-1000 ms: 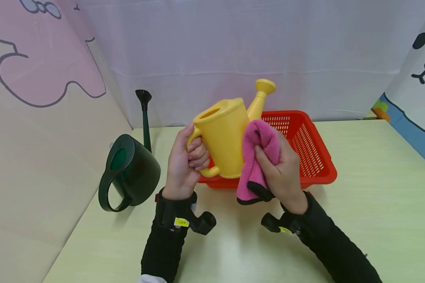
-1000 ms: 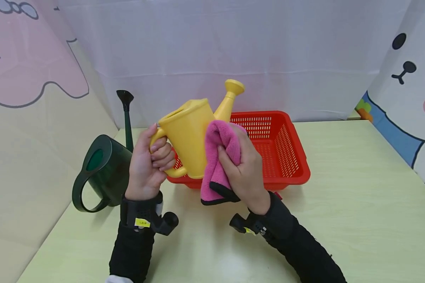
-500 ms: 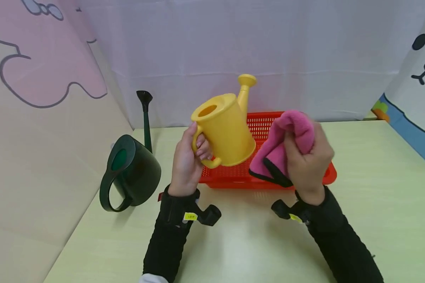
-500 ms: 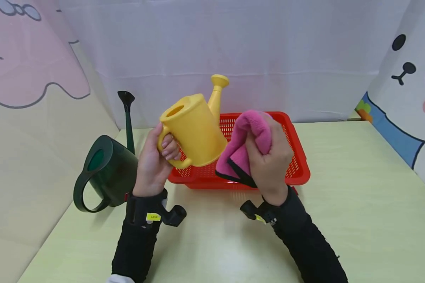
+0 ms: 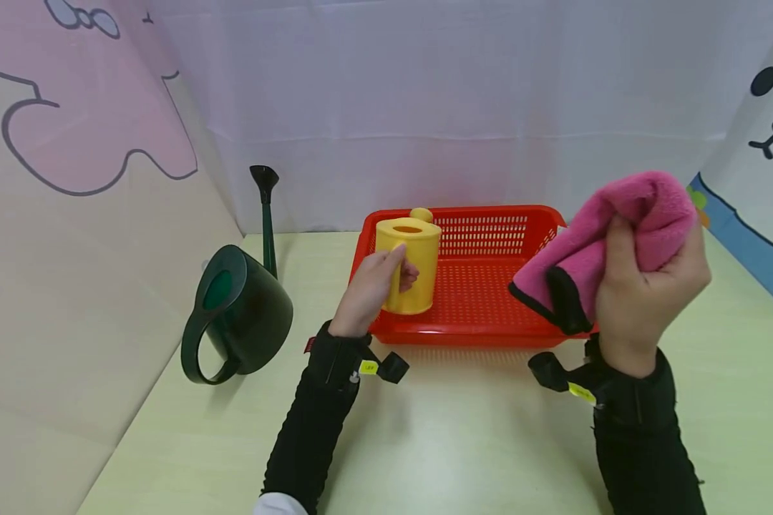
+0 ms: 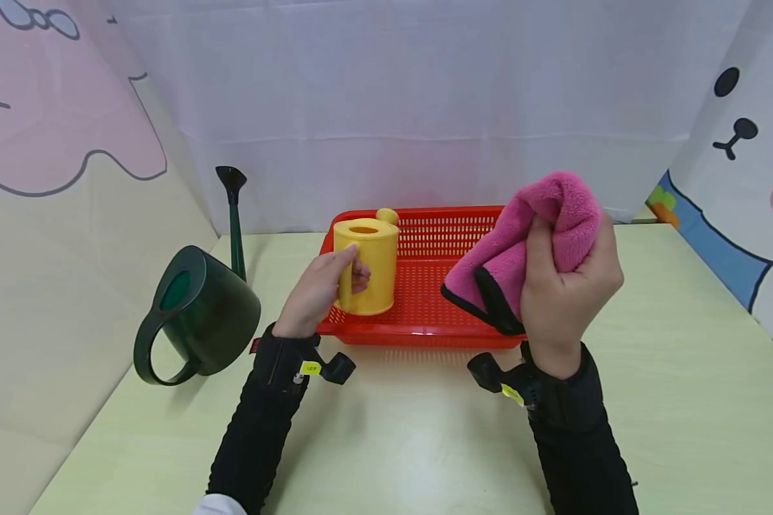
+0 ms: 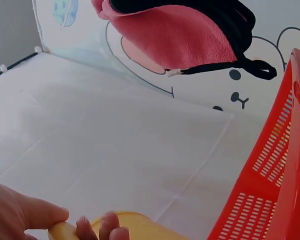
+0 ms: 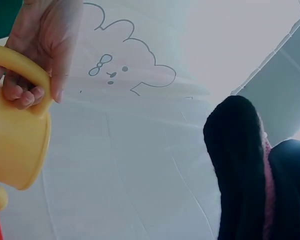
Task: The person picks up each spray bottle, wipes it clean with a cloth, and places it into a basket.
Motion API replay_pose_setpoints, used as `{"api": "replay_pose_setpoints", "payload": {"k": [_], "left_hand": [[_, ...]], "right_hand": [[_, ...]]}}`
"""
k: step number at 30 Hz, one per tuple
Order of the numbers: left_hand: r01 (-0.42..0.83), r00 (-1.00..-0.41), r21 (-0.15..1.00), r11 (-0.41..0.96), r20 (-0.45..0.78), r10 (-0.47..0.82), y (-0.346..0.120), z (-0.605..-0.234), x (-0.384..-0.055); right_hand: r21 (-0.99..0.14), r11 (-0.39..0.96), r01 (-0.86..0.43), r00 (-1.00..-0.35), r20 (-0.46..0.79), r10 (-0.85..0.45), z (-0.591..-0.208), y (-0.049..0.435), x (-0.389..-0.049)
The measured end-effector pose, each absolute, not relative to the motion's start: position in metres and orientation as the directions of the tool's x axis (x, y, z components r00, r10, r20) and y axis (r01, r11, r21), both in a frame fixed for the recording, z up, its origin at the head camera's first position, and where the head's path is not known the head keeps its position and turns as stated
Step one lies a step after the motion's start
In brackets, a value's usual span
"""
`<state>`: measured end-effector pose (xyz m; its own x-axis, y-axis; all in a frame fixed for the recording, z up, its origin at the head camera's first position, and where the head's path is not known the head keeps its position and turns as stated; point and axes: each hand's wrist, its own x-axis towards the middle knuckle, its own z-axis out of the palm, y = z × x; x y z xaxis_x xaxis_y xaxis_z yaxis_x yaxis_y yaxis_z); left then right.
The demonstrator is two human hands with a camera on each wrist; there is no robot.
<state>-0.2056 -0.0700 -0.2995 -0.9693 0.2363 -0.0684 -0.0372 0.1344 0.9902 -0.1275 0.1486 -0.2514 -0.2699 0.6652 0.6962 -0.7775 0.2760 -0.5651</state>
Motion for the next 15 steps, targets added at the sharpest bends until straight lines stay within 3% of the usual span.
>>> {"api": "replay_pose_setpoints", "payload": {"k": [15], "left_hand": [[-0.078, -0.973, 0.974, 0.213, -0.121, 0.199, -0.057, -0.329, -0.204]], "right_hand": [[-0.618, 0.326, -0.715, -0.33, 0.71, 0.622, -0.26, 0.158, -0.13]]}}
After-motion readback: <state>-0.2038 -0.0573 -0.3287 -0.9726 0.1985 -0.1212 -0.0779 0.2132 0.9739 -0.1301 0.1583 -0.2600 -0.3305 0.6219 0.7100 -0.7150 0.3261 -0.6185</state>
